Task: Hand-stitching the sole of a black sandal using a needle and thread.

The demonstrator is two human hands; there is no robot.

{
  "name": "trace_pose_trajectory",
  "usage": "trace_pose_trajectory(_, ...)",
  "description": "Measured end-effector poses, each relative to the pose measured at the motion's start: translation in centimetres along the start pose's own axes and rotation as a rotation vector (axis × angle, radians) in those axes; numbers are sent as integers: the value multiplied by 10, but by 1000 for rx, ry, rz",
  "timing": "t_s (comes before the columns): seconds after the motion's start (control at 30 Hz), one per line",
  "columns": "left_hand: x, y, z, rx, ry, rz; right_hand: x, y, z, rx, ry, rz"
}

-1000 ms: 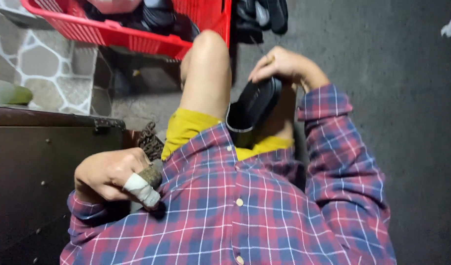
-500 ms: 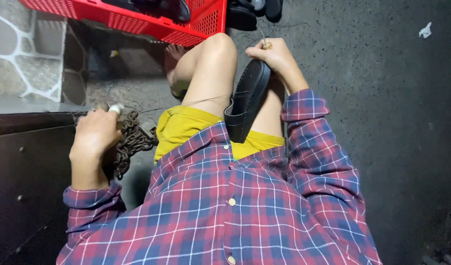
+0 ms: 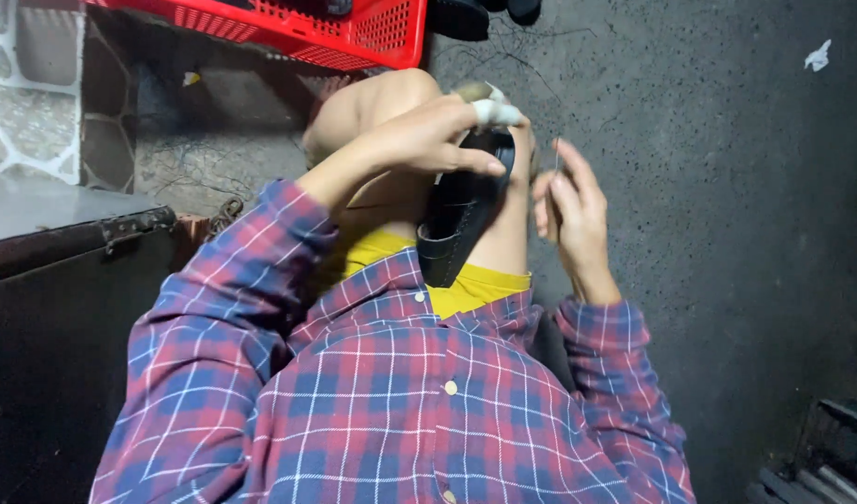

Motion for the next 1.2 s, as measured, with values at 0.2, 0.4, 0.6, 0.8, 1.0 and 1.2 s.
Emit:
trace_pose_trajectory(0.2, 41, -23, 54, -92, 433, 65, 8, 34, 20, -62, 614, 166)
trace_pose_trajectory(0.4, 56, -18, 78, -178, 494, 165, 31, 38, 15, -338, 1167, 285)
trace_pose_trajectory(0.6, 57, -20, 83, -170, 426, 140, 28, 35, 4, -271, 1260, 283)
trace_pose_trajectory(0.8, 56, -21, 82, -219, 385, 149, 26, 37, 6, -271, 1309, 254)
trace_pose_trajectory(1.0, 53, -22, 78, -193, 434, 154, 25, 35, 8, -245, 1335, 288)
trace_pose_trajectory(1.2, 56, -21, 81, -216, 369, 140, 26, 35, 11, -218, 1403, 299)
Point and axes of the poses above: each hand's wrist, its own y-axis away from the middle knuckle, its own x-axis out of the palm, z = x × y, the point moved 6 cm from there along -y, towards the middle knuckle, and after that the axes turned 6 degrees about -y, right-handed, at the moved point
